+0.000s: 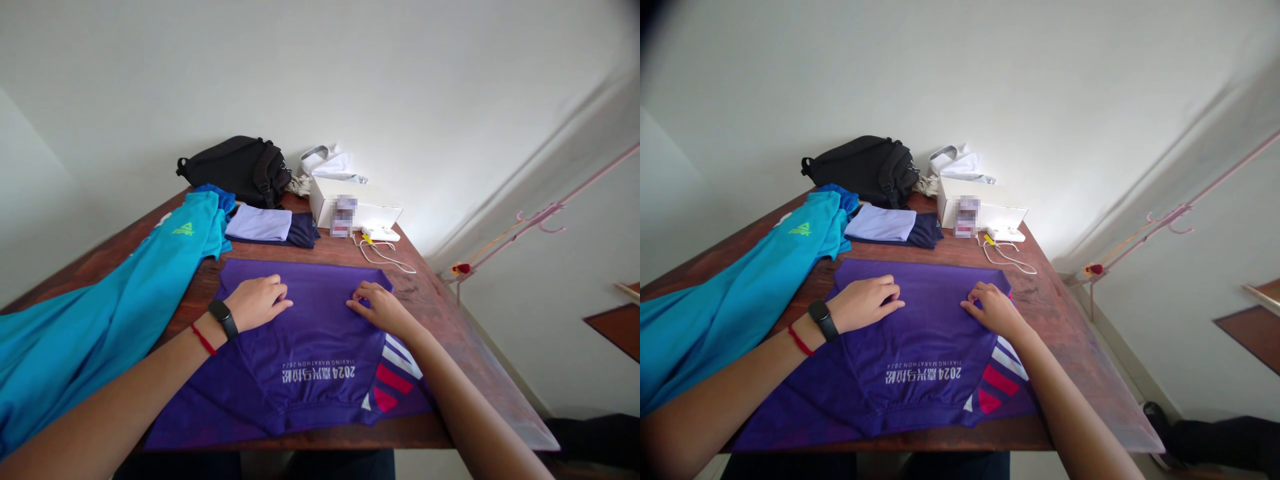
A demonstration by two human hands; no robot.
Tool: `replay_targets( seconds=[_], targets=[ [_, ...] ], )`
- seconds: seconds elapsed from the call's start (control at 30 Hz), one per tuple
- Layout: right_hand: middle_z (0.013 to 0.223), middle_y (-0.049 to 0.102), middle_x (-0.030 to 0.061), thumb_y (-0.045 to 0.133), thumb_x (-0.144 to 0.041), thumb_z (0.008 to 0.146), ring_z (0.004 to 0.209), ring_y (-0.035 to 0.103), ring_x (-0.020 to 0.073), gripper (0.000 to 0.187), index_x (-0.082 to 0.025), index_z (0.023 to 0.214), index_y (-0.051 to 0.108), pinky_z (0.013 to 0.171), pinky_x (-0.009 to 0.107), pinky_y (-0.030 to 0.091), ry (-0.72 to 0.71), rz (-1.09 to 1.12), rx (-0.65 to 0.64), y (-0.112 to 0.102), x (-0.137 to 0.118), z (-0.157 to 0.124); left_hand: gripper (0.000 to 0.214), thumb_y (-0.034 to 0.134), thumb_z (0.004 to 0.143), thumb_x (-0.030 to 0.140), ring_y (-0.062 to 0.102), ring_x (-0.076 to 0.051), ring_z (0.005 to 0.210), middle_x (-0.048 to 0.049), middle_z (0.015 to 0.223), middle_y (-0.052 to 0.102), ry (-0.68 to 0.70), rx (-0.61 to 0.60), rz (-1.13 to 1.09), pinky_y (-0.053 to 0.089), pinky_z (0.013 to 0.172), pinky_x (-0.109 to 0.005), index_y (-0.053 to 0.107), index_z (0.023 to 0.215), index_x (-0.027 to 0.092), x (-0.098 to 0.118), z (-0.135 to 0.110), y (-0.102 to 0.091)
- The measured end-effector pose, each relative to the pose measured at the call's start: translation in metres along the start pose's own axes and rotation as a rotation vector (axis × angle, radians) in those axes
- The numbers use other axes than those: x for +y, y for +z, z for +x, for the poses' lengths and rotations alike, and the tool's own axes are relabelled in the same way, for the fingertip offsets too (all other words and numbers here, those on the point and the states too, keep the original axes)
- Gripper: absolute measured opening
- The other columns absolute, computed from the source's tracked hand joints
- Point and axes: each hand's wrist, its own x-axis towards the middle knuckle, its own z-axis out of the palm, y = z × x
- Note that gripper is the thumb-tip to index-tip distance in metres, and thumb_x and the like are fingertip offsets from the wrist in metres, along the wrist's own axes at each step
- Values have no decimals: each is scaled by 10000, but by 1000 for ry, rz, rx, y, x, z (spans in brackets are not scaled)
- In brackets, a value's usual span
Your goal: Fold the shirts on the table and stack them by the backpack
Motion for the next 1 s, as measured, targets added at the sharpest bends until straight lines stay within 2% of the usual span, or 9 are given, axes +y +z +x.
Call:
replay_targets(
  seconds=[0.17,0.4,1.0],
  targets=[
    [894,690,49,570,-386,969,848,643,210,268,-224,784,675,800,336,479,18,30,44,6,4,3,325,497,996,468,612,-168,735,-27,897,608,-1,4,-6,407,628,-273,640,857,211,0,0,-1],
    [795,662,36,520,-430,974,708,604,182,348,-223,711,616,669,306,464,136,75,128,17,15,5,316,509,992,462,611,-162,725,-17,888,606,-11,4,-21,396,617,-283,638,846,213,0,0,-1],
    [774,654,26,530,-420,960,692,594,178,301,-215,756,614,653,298,434,187,98,124,16,15,3,289,534,986,447,603,-163,713,-6,888,607,-26,-1,-35,357,608,-285,632,840,218,1,0,-3]
  ],
)
